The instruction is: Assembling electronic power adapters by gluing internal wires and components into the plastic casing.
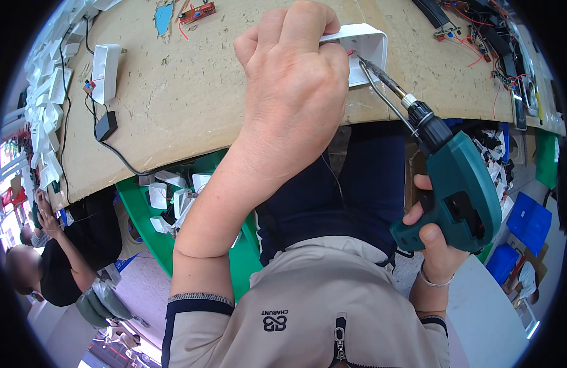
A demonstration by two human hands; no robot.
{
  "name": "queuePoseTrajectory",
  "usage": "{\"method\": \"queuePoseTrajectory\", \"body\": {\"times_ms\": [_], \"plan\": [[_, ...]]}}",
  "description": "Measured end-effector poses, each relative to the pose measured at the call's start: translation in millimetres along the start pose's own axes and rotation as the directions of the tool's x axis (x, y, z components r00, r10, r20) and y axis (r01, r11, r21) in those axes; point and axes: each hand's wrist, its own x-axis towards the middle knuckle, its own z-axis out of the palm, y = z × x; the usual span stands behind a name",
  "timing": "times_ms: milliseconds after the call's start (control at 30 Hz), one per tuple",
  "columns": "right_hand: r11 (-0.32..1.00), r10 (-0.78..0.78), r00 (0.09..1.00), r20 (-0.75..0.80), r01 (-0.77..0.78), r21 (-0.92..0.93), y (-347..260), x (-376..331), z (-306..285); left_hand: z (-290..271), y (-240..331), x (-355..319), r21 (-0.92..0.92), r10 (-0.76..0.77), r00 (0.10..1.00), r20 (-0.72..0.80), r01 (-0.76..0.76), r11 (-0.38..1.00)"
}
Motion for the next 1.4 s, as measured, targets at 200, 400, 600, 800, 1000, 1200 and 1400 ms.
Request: {"method": "queuePoseTrajectory", "body": {"times_ms": [200, 400, 600, 800, 1000, 1200, 1400], "plan": [[0.996, -0.076, 0.997, -0.023, 0.077, 0.047, 0.1, -3.8, -4.8, -2.2, 1.7, 1.5, 0.017, 0.008, 1.000, -0.007, -0.007, 1.000], [0.974, -0.150, 0.988, -0.021, 0.152, 0.168, 4.3, 0.4, -8.7, 13.2, -12.2, -8.8, -0.124, -0.058, 0.997, -0.043, 0.052, 0.991], [0.903, -0.164, 0.985, 0.048, 0.131, 0.410, 9.6, 14.4, -6.1, 3.1, -4.4, -10.3, -0.170, -0.091, 0.995, -0.047, 0.082, 0.982], [0.915, -0.258, 0.966, -0.025, 0.253, 0.313, 3.2, 35.7, 23.1, -5.6, 4.0, -14.5, -0.217, -0.086, 0.990, -0.114, 0.060, 0.974], [0.857, -0.511, 0.858, -0.054, 0.514, 0.047, 5.9, 56.6, 41.6, -15.7, 15.0, -15.2, -0.316, -0.068, 0.998, 0.011, 0.067, 0.946], [0.778, -0.627, 0.778, 0.040, 0.628, -0.032, 4.3, 61.6, 44.4, -24.3, 18.4, -11.5, -0.433, -0.048, 0.985, 0.163, 0.115, 0.894], [0.732, -0.661, 0.744, 0.098, 0.668, -0.137, 4.2, 62.6, 45.1, -27.9, 19.4, -9.4, -0.466, 0.004, 0.978, 0.209, 0.096, 0.879]]}}
